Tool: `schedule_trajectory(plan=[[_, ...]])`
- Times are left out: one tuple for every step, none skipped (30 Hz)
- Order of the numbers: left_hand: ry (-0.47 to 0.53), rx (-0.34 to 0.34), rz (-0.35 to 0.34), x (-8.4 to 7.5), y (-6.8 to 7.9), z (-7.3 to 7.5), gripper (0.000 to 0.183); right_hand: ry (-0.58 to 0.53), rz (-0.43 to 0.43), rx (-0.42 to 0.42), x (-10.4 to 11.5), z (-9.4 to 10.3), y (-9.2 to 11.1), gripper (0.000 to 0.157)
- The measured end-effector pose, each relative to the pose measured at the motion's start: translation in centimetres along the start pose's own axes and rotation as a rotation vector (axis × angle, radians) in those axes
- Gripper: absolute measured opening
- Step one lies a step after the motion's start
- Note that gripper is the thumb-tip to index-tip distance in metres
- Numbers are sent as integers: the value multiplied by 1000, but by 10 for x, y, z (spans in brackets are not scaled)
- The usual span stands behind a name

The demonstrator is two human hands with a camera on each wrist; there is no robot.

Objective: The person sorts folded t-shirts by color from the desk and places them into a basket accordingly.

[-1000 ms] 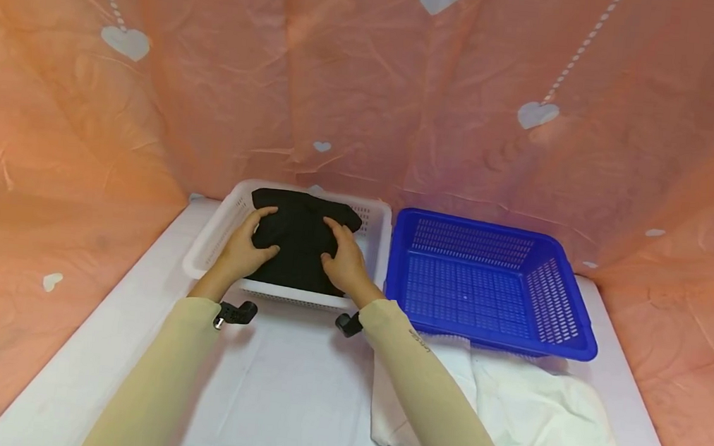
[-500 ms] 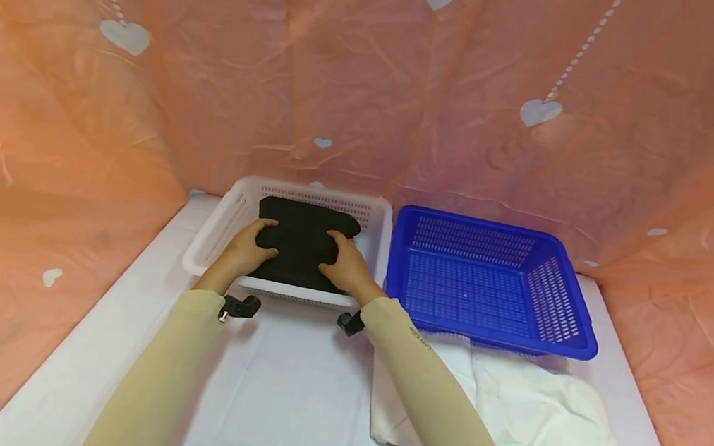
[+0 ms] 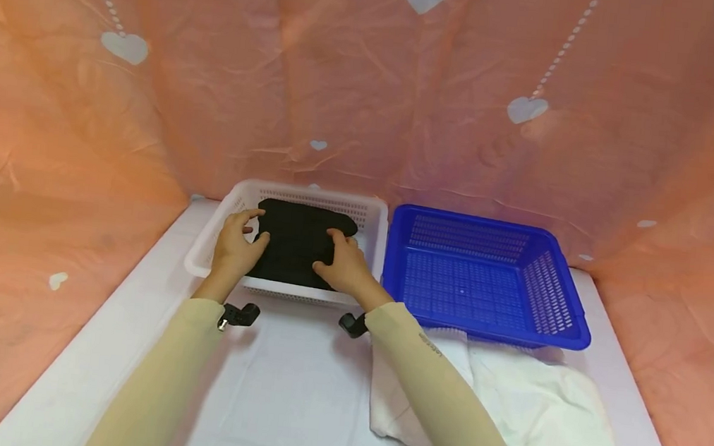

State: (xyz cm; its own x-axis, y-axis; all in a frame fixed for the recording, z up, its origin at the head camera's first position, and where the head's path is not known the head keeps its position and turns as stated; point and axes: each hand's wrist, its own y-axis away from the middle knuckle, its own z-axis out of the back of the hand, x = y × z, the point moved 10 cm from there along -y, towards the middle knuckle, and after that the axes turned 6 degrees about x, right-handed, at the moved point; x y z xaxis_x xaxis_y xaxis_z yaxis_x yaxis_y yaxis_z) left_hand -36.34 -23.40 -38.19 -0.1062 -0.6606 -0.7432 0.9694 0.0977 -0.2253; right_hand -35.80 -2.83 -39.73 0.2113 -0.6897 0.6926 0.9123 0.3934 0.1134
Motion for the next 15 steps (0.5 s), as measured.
schedule_trajectory(plan=[[13, -9, -22, -4, 3, 2, 44, -3, 19, 0, 3, 3, 6, 71], [22, -7, -44, -8, 6, 2, 45, 0, 39, -2, 6, 7, 12, 69], [28, 6, -67, -13, 9, 1, 45, 3, 59, -9, 8, 11, 19, 68], [38, 26, -91, -18, 12, 0, 45, 6, 77, -17, 10, 16, 25, 67], [43, 47, -112, -23, 16, -2, 46, 7, 95, -27, 11, 20, 31, 66], [46, 67, -130, -28, 19, -4, 46, -2, 111, -37, 12, 25, 37, 64], [55, 86, -143, -32, 23, -5, 46, -3, 124, -49, 13, 30, 42, 63], [57, 104, -156, -37, 27, -7, 46, -5, 137, -61, 13, 34, 47, 61], [62, 117, -169, -41, 31, -9, 46, -14, 144, -70, 12, 38, 52, 60], [70, 129, -179, -46, 35, -11, 46, -24, 149, -75, 11, 41, 56, 60], [76, 141, -190, -50, 39, -13, 46, -36, 154, -81, 10, 45, 61, 59], [86, 155, -200, -55, 44, -15, 47, -49, 159, -86, 8, 48, 65, 59], [95, 172, -212, -60, 48, -18, 48, -51, 165, -91, 6, 50, 69, 59], [111, 192, -224, -65, 53, -21, 49, -51, 175, -96, 4, 53, 74, 59], [129, 212, -235, -70, 58, -24, 50, -49, 180, -102, 1, 55, 77, 59]])
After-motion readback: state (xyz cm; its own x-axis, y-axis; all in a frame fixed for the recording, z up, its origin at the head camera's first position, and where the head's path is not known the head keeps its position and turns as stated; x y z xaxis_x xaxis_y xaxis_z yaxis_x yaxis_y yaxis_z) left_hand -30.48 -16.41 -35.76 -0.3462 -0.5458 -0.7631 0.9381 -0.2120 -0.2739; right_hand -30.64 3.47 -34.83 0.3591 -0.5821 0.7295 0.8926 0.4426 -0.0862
